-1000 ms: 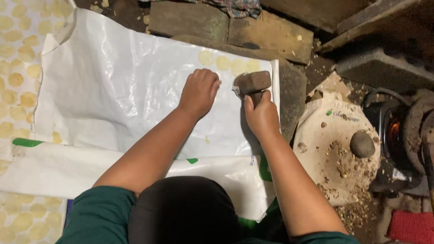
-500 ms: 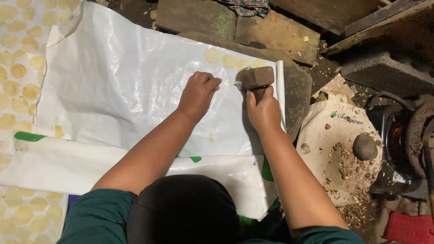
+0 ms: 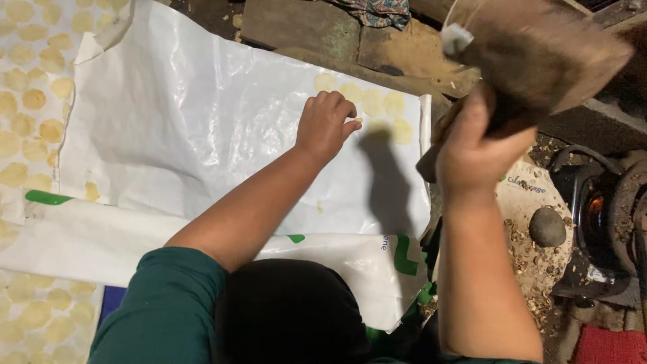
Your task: Processing nuts by cracking shells with a mallet and sorting kernels on a stone surface
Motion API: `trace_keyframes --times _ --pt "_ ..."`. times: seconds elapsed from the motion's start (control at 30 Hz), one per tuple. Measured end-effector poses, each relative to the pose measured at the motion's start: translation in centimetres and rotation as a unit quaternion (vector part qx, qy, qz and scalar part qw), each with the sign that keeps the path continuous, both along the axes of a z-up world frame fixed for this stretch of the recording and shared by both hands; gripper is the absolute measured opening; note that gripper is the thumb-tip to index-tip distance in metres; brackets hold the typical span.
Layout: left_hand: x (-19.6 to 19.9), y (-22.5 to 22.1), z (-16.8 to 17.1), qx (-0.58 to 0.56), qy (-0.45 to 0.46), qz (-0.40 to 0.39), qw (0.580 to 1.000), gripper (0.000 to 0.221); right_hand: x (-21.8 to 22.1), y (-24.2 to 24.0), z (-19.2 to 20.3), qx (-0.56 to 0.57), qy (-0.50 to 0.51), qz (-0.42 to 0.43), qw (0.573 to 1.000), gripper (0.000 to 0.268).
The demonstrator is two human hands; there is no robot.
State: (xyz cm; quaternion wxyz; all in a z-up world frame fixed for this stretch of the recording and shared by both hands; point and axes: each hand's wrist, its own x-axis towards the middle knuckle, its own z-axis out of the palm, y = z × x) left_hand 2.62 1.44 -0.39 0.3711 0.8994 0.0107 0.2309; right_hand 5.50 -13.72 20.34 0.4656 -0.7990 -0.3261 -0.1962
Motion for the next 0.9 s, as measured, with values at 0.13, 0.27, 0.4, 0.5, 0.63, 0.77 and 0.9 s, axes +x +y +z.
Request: trace_keyframes --times 0.13,0.27,0.4,0.5,0.63,0.77,0.9 --pt "-2.2 2.2 -1.1 0.059 0.034 0.023 0.997 0.02 -3.0 1.3 -8.6 -0.215 0.126 -0.207 0.946 0.034" --pt "-4.3 4.5 0.2 0.012 0.05 -0.006 0.999 0.012 -0.8 1.0 -12.1 -0.394 0.305 -0.155 0.853 0.047" --pt "-4.5 3.8 -0.3 0.007 0.043 0.009 0.999 0.017 -0.8 0.0 -9.6 -0.309 0.38 -0.181 0.853 0.041" --pt "-2.7 2.8 -1.1 -0.042 0.039 0.014 0.998 0.025 -2.5 0.7 -4.8 -0.243 0.261 -0.194 0.914 0.043" --pt "-0.4 0.6 -0.3 -0.09 0.039 -0.025 0.995 0.043 -1.2 -0.7 2.9 -0.124 0.301 -0.135 0.936 0.019" --pt "0.1 -0.6 -0.7 -0.02 0.047 -0.043 0.998 0.051 -0.9 -1.5 1.6 0.003 0.052 0.007 0.999 0.017" --pt "-1.7 2.2 0.6 0.07 -0.01 0.055 0.996 0.02 -3.5 1.8 -7.0 -0.229 0.248 -0.204 0.919 0.034"
